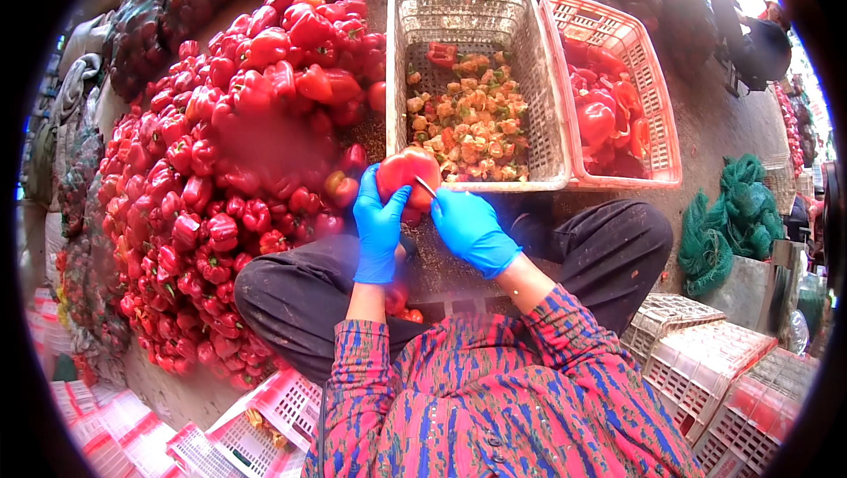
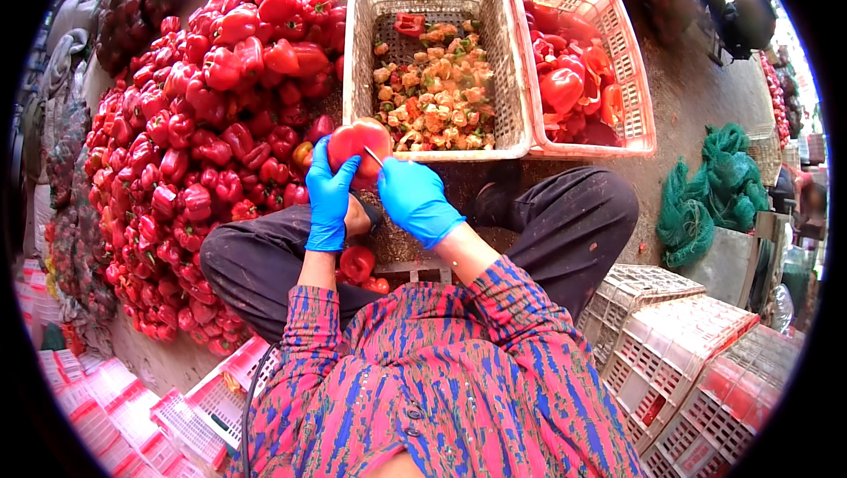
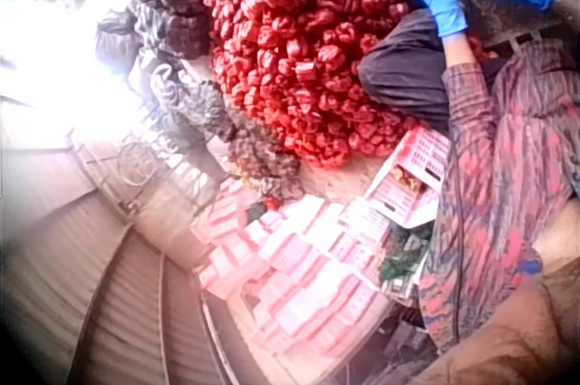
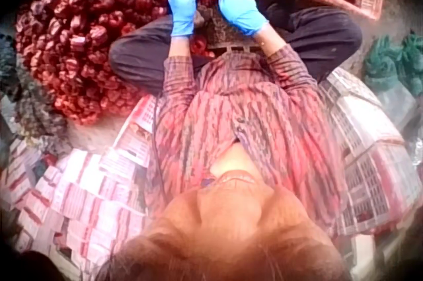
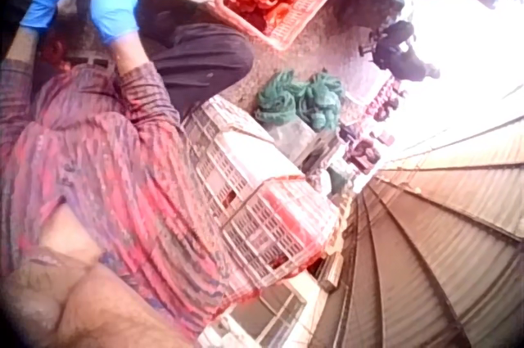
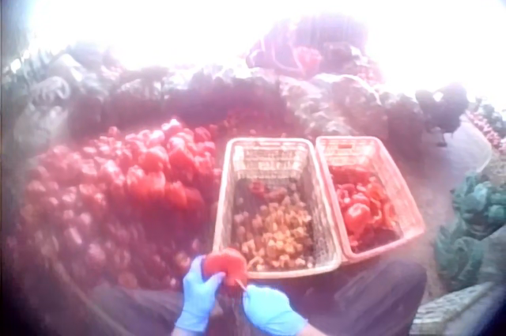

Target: The person, wearing blue gloves, picks up a red bell pepper from a large pile on the floor, uses a small knife to cut around the stem, pulls the core out, and places the core into a plastic basket while putting the cleaned pepper into a separate plastic basket.

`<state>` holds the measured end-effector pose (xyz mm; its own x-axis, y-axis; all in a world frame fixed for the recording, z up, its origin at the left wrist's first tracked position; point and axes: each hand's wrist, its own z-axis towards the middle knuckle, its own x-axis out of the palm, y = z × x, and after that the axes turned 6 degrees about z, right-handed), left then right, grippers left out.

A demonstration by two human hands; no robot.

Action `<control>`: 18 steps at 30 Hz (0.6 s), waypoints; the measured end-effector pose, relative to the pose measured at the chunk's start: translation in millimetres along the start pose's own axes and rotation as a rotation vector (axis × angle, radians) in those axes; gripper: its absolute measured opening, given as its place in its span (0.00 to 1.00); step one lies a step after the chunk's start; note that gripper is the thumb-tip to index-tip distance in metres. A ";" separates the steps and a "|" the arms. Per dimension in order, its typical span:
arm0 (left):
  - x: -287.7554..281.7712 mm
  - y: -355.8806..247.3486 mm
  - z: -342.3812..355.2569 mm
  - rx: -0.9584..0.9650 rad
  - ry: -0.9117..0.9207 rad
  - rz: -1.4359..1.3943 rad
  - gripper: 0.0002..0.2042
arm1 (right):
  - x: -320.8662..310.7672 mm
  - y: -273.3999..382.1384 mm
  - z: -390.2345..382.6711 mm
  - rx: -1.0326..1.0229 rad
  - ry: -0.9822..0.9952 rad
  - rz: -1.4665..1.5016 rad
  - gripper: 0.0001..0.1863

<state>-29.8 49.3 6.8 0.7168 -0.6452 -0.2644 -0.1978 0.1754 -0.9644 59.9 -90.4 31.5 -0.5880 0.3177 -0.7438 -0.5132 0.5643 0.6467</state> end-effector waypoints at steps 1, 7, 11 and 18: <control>0.8 -0.2 0.9 -0.001 -0.007 -0.002 0.24 | 0.1 -2.7 -11.7 0.030 0.031 -0.016 0.10; -9.5 2.0 5.2 -0.027 0.001 0.214 0.24 | -18.8 -15.4 -64.9 0.219 -0.063 -0.022 0.08; -1.5 5.9 10.8 -0.014 0.059 -0.029 0.25 | -34.1 18.9 1.0 -0.066 -0.300 0.459 0.30; -1.9 19.7 14.2 -0.047 0.094 -0.078 0.24 | 0.1 16.7 43.3 -0.085 -0.216 0.061 0.38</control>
<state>-25.5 64.5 -11.8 0.6658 -0.7228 -0.1851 -0.1765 0.0884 -0.9803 78.4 -48.0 34.8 -0.4768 0.5102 -0.7158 -0.5371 0.4755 0.6967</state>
